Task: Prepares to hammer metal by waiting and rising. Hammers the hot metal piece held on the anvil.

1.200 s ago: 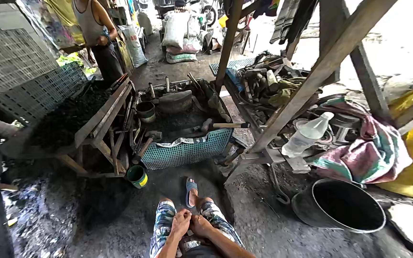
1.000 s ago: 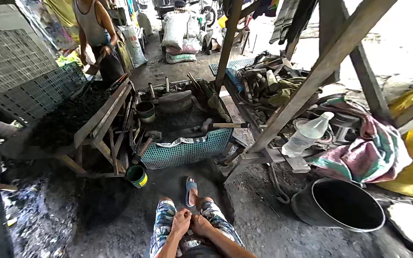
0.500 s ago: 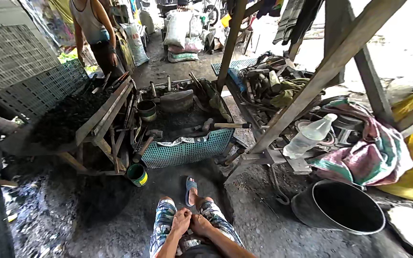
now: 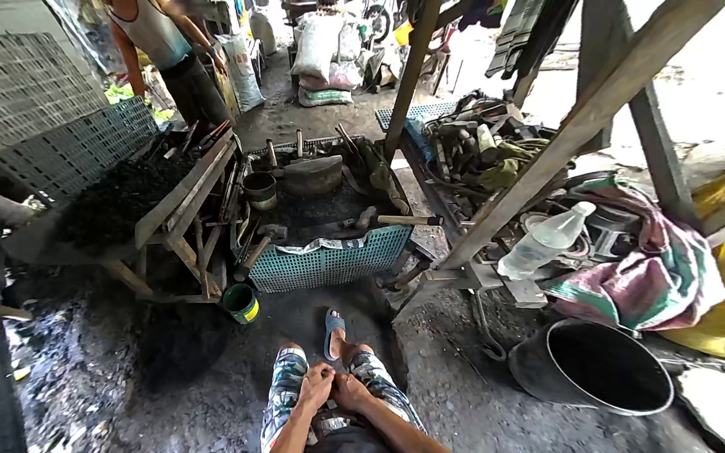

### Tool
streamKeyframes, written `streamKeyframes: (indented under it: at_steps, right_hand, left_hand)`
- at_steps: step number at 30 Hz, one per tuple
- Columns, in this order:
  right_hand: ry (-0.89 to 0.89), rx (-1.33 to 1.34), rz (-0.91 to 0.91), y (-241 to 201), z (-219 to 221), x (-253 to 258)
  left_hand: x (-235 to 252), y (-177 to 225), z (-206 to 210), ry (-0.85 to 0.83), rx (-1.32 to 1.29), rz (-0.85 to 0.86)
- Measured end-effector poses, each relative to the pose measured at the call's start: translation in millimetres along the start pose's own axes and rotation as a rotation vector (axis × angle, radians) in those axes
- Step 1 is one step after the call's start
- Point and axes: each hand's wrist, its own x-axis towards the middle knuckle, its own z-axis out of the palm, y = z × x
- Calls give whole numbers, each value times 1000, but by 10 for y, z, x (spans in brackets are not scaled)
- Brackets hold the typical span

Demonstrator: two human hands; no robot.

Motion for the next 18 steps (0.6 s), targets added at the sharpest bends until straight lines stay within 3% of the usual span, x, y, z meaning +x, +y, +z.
streamKeyframes:
  at_steps: [18]
  right_hand:
    - [-24, -12, 15, -35, -39, -19]
  left_hand:
    - [15, 29, -17, -15, 43, 7]
